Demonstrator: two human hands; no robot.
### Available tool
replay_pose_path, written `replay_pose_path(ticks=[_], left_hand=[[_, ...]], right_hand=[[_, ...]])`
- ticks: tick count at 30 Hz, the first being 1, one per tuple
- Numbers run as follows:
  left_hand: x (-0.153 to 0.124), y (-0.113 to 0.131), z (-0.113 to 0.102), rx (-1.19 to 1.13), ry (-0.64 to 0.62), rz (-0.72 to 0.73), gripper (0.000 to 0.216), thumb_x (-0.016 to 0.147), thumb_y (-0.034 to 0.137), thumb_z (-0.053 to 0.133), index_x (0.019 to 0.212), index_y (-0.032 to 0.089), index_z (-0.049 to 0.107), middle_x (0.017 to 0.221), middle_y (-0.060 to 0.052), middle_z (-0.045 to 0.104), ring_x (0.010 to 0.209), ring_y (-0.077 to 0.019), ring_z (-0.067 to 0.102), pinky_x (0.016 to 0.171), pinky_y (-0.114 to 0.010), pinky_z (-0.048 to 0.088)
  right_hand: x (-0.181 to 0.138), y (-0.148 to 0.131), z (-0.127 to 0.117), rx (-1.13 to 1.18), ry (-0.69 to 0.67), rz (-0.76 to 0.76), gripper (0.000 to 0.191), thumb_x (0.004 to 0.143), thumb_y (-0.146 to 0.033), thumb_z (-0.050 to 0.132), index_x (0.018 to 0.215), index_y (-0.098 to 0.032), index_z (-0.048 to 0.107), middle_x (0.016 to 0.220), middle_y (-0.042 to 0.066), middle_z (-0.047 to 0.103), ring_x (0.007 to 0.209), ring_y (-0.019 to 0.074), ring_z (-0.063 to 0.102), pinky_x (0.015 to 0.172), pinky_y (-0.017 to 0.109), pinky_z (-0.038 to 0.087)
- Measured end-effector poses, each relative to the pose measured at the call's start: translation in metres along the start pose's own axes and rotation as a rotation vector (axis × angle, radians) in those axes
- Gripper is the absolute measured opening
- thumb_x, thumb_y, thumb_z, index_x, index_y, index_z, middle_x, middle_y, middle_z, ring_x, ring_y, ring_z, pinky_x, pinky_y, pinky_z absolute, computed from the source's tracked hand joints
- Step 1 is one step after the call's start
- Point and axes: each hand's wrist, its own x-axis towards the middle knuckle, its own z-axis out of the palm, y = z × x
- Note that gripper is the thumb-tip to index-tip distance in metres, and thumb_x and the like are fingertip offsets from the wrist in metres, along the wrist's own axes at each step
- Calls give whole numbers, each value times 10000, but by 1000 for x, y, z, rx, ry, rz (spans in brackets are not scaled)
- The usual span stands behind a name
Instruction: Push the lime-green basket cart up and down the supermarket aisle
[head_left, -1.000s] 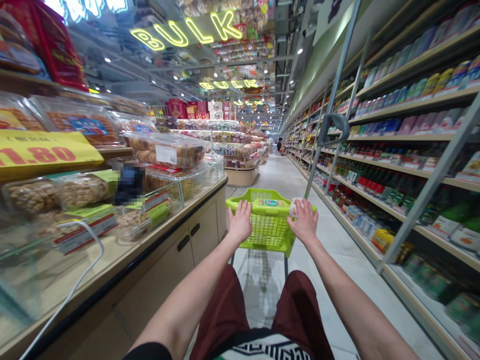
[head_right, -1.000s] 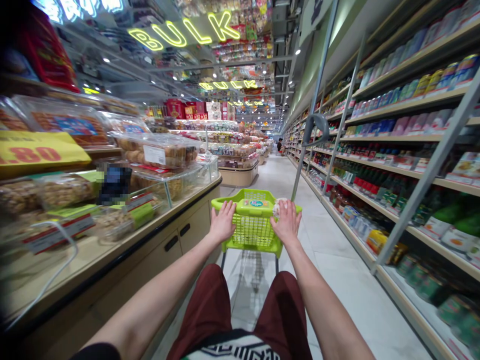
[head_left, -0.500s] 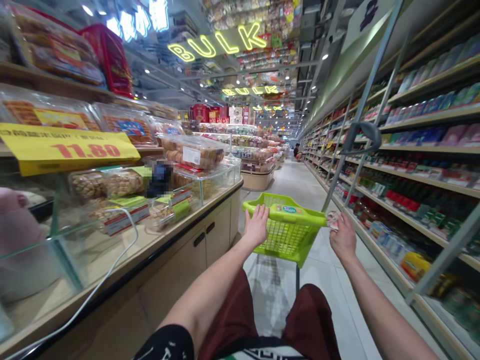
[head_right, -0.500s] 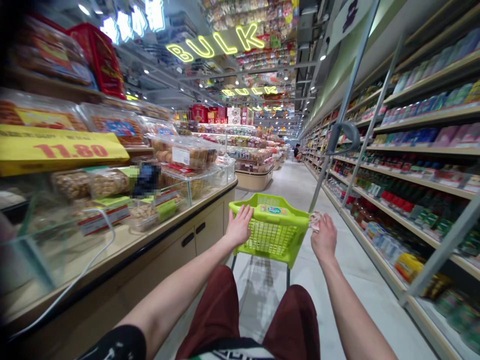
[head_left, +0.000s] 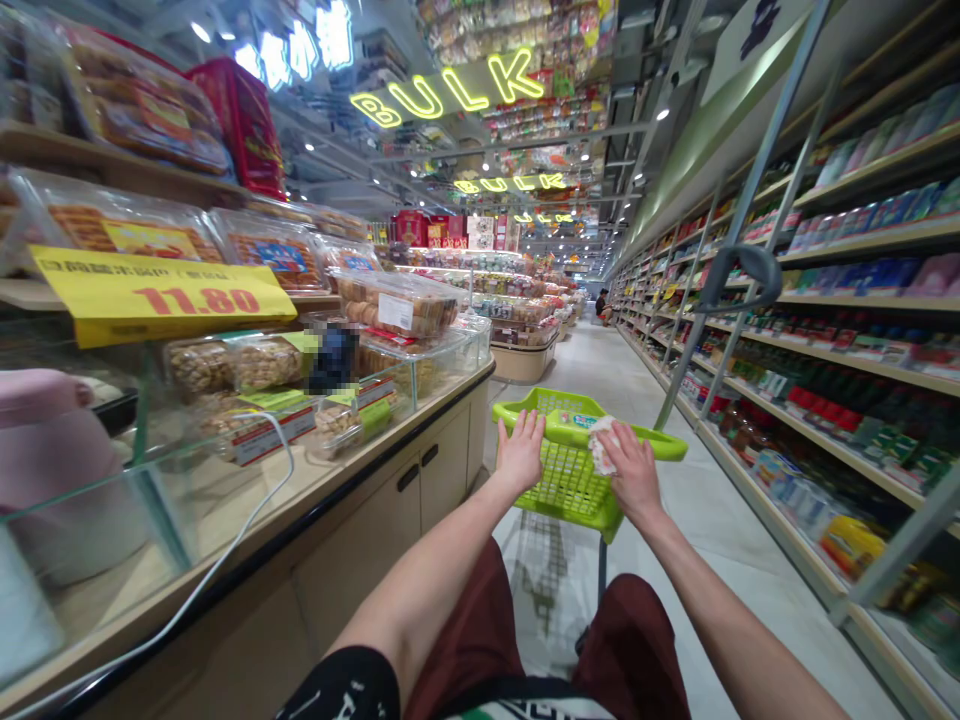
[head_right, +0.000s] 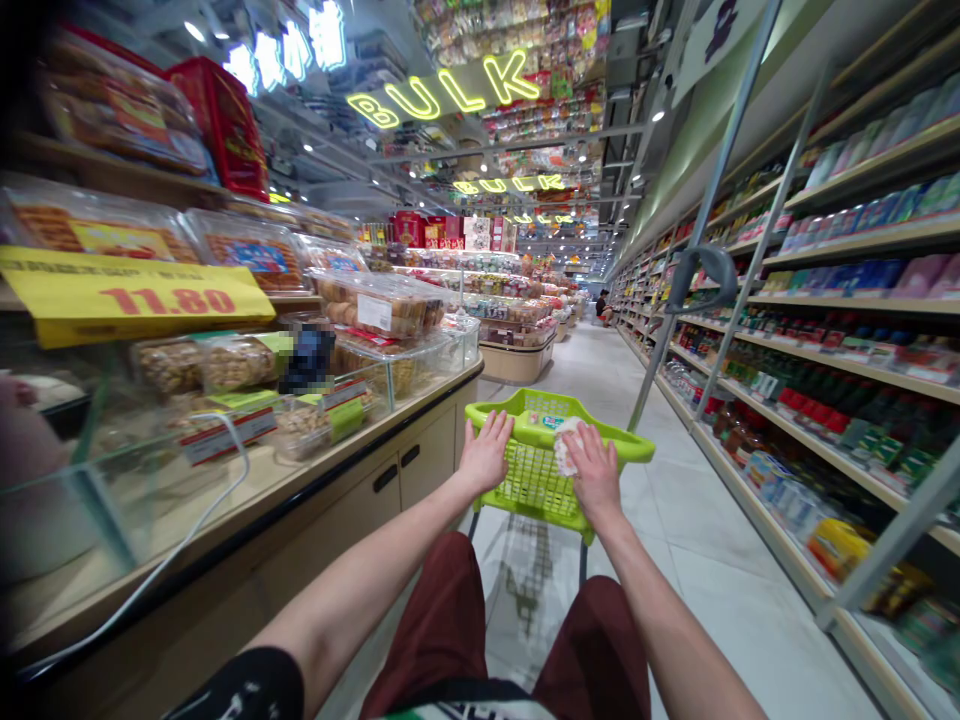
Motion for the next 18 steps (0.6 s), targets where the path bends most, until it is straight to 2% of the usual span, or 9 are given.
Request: replay_pose_path(ticks=[4, 7, 9, 14, 16, 18], left_hand=[[0, 2, 2, 0, 10, -11, 714, 700, 176, 391, 1376, 163, 160, 1468, -59, 131, 1349, -221, 47, 1056, -582, 75], [1, 5, 4, -2, 12, -29, 698, 713, 169, 381, 1376, 164, 163, 1469, -60, 125, 1350, -222, 38, 1059, -574, 78], [2, 6, 5, -3, 10, -30, 700, 715, 170, 384, 1377, 160, 159, 1468, -63, 124, 1350, -225, 39, 1057, -580, 77], [1, 5, 1, 14, -14, -19, 722, 700, 177, 390, 1379, 160, 146, 1467, -58, 133, 1348, -223, 57, 1056, -581, 82], [0, 3, -1, 16, -15, -14, 736, 687, 177, 394, 1379, 163, 146, 1467, -51, 138, 1348, -218, 64, 1056, -582, 85], [-1, 1, -3, 13, -8, -3, 734, 684, 181, 392, 1378, 160, 153, 1465, -51, 141, 1347, -216, 73, 1054, -586, 85]], right_hand=[[-18, 56, -8, -100, 45, 239, 553, 696, -69, 345, 1226, -162, 470, 1335, 131, 377, 1253, 281, 302, 952, 509, 301], [-21, 71, -7, -84, 92, 365, 556, 678, -94, 353, 1222, -116, 467, 1323, 163, 378, 1223, 295, 339, 941, 502, 320], [-14, 58, -4, -26, 93, 345, 552, 665, -89, 352, 1200, -103, 489, 1308, 159, 398, 1204, 275, 369, 951, 452, 340], [12, -4, 1, 156, 28, 114, 590, 626, -33, 345, 1177, -146, 522, 1291, 93, 440, 1198, 198, 394, 994, 344, 337], [17, -11, -1, 156, -1, 64, 595, 630, -22, 346, 1178, -172, 524, 1296, 76, 439, 1207, 203, 385, 987, 364, 338], [16, 0, -3, 109, -18, 78, 583, 649, -21, 347, 1183, -176, 521, 1294, 80, 441, 1216, 220, 371, 976, 395, 337]])
